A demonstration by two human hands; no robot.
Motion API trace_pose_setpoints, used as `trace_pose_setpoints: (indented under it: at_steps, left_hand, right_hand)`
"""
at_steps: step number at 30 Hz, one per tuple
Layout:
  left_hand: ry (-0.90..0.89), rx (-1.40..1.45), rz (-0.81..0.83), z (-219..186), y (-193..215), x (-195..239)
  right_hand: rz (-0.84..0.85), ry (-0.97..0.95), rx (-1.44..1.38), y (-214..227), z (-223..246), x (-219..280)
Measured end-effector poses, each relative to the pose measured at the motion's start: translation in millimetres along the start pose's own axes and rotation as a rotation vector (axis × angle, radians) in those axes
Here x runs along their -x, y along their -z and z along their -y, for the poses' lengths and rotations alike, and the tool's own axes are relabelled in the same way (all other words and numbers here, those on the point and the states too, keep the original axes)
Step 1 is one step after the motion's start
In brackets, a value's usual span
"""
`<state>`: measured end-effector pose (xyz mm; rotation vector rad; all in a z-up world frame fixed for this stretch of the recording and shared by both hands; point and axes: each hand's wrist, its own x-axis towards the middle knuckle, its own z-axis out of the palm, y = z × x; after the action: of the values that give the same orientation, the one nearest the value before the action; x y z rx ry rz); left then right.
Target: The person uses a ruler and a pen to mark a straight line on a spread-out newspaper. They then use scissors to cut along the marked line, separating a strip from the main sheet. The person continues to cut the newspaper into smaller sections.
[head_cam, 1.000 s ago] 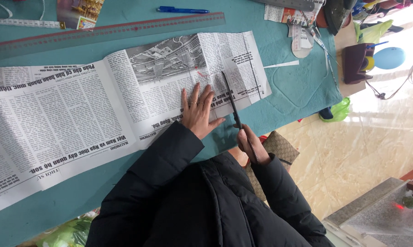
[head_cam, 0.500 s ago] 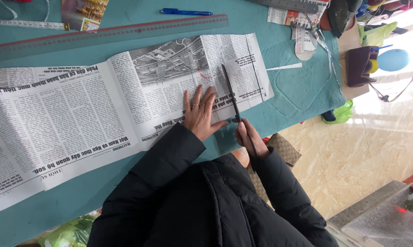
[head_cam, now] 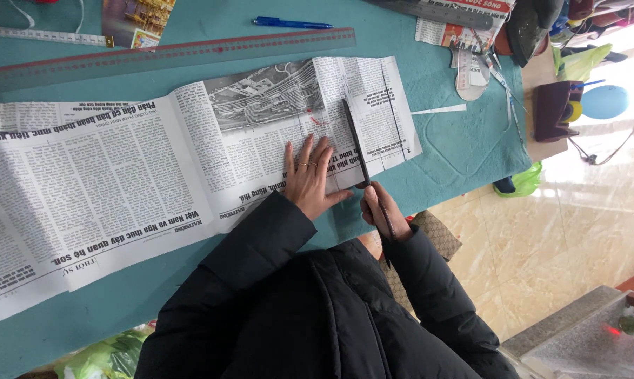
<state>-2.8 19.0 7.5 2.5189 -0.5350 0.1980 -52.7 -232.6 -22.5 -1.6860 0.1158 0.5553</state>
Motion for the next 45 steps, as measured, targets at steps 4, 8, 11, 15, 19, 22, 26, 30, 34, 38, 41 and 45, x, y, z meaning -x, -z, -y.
trace_pose_setpoints:
  at_steps: [4, 8, 11, 15, 19, 22, 26, 30, 34, 38, 41, 45]
  left_hand:
    - [0.009, 0.013, 0.006, 0, 4, -1]
    - [0.029, 0.021, 0.003, -3, 6, -3]
    - [0.095, 0.044, 0.173, -7, 18, -10]
    - [0.238, -0.078, 0.418, -13, 32, -25]
    - [0.241, -0.097, 0.346, -30, 92, -62]
    - [0.158, -0.183, 0.102, -6, 92, -112]
    - [0.131, -0.244, 0.146, 65, 11, -157]
    - [0.113, -0.29, 0.148, 97, -27, -152]
    - [0.072, -0.293, 0.054, 100, -26, -147]
    - [0.04, -0.31, 0.045, 100, -20, -148]
    - [0.056, -0.343, 0.032, 102, -27, -147]
    - [0.062, -0.375, 0.083, 102, -28, -147]
  right_hand:
    - [-0.03, -0.029, 0.007, -4, 16, -11]
    - [-0.05, -0.019, -0.055, -9, 30, -19]
    - [-0.039, 0.001, -0.045, -10, 27, -22]
    - [-0.035, -0.012, -0.109, -8, 24, -21]
    - [-0.018, 0.0, -0.076, -7, 21, -20]
    - [-0.045, 0.016, -0.095, -11, 25, -19]
    - [0.118, 0.017, -0.065, -16, 80, -10]
    - [0.114, 0.004, -0.127, -19, 89, -12]
    - [0.149, 0.018, -0.078, -17, 99, -20]
    - [0.084, 0.035, -0.017, -19, 100, -39]
    - [0.031, -0.022, -0.026, -20, 101, -43]
    - [0.049, -0.05, 0.01, -20, 105, -45]
